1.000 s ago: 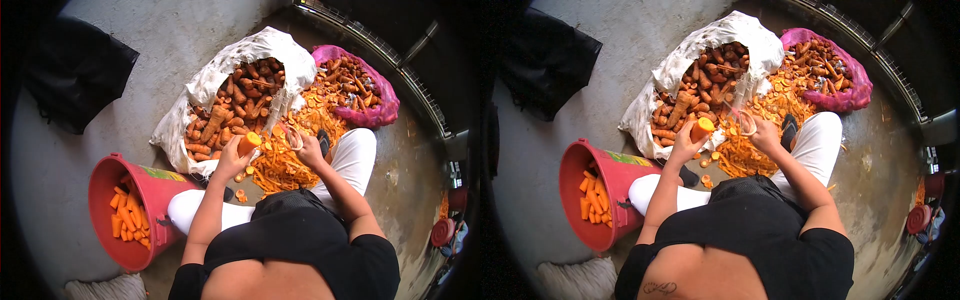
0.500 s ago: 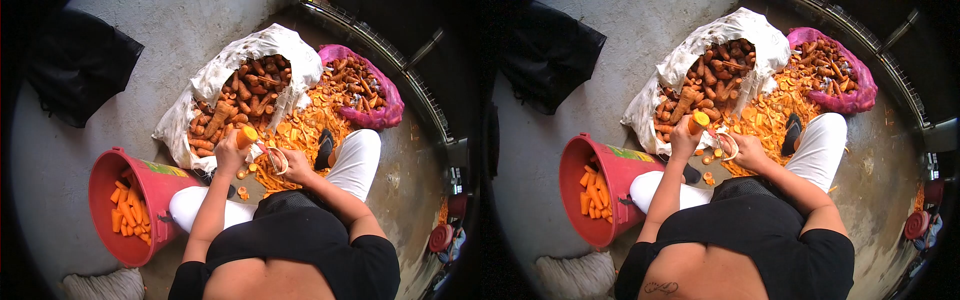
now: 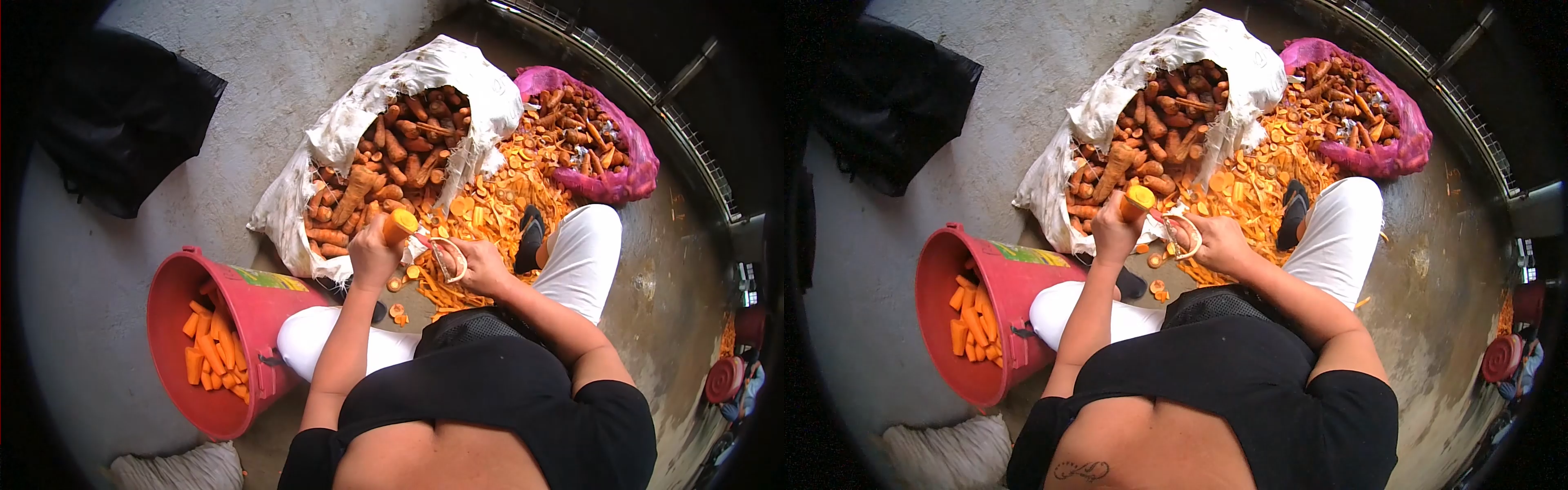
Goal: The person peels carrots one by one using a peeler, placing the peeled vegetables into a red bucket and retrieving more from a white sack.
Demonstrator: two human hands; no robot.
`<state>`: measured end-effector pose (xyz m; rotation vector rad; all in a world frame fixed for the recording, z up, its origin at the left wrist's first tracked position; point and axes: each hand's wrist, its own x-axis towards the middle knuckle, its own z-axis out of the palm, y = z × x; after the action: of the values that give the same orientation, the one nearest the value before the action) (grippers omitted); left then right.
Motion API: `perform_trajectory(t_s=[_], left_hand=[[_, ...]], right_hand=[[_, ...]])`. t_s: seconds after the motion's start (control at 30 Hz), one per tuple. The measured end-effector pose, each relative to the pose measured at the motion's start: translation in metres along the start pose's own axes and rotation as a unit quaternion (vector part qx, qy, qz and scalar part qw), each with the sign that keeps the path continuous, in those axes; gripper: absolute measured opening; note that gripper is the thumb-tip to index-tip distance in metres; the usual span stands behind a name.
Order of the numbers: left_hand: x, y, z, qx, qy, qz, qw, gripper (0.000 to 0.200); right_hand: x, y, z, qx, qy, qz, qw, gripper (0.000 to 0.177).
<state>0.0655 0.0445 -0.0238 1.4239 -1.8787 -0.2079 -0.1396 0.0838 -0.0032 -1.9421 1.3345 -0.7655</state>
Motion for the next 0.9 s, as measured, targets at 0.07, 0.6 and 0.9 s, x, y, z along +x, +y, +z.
perform_trajectory(t_s=[0.07, 0.6, 0.9], left_hand=[[-0.001, 0.002, 0.000, 0.001, 0.002, -0.002, 1.000, 0.020], [-0.012, 0.000, 0.006, 0.001, -0.022, -0.083, 0.996, 0.020], [-0.013, -0.001, 0.007, 0.026, -0.008, -0.074, 0.997, 0.018]], right_hand=[[0.001, -0.001, -0.002, -0.007, -0.009, 0.011, 1.000, 0.025], [0.002, 0.005, 0.003, -0.067, 0.002, 0.031, 0.997, 0.037], [0.002, 0.005, 0.005, -0.047, 0.006, 0.039, 0.998, 0.037]])
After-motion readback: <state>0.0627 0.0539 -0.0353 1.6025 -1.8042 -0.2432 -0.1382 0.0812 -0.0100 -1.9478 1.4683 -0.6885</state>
